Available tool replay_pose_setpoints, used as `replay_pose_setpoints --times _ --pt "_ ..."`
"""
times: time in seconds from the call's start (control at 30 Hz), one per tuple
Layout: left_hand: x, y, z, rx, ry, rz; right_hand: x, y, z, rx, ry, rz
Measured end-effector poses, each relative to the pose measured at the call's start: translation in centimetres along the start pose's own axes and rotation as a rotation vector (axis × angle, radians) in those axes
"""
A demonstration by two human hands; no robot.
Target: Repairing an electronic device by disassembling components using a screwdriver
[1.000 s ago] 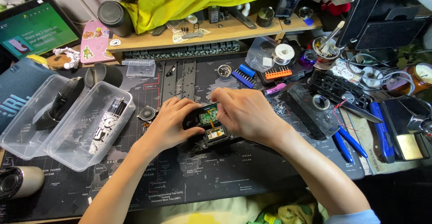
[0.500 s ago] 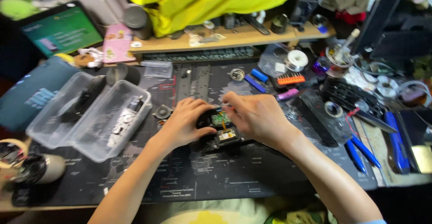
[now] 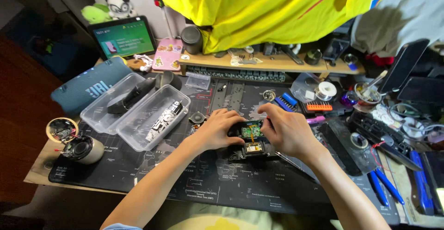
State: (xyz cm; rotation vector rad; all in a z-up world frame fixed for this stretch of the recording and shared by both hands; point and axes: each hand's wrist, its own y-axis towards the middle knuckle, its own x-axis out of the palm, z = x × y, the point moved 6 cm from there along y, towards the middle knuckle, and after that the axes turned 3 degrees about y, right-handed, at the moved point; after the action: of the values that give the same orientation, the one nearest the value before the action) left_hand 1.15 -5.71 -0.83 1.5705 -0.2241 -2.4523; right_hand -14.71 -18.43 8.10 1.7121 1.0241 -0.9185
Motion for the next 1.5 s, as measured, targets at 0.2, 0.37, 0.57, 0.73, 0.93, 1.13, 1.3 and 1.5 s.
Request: replay_pose_setpoints --times 0.2,0.37,0.57,0.73,0.93,1.13,1.3,1.5 --pt "-1.5 -0.1 1.4 0.027 -0.016 0.022 0.0 0.3 0.1 -0.010 0.044 -0.039" --pt "-1.5 0.0 1.4 0.016 -0.002 -0.015 -0.6 0.4 -0.6 0.011 0.058 -0.005" --pt "-1.2 0.5 1.4 0.037 -0.020 -0.019 0.8 0.1 0.9 -0.071 0.120 0.085" --pt "0.5 0.6 -0.2 -0.003 0.006 -0.015 0.8 0.1 1.2 -0.046 0.216 0.089" --pt "0.9 0.6 -0.4 -0.049 0.055 -0.062 0.0 -0.1 1.0 -0.120 0.203 0.120" --pt "0.7 0.6 -0.4 -0.125 0.034 -0.104 0.0 -0.1 0.7 -0.137 0.158 0.163" --pt "0.9 0.5 -0.6 -0.144 0.042 -0.129 -0.3 -0.1 0.6 -0.127 0.139 0.156" --pt "0.6 0.5 -0.2 -0.145 0.044 -0.115 0.4 0.3 0.7 -0.058 0.274 -0.007"
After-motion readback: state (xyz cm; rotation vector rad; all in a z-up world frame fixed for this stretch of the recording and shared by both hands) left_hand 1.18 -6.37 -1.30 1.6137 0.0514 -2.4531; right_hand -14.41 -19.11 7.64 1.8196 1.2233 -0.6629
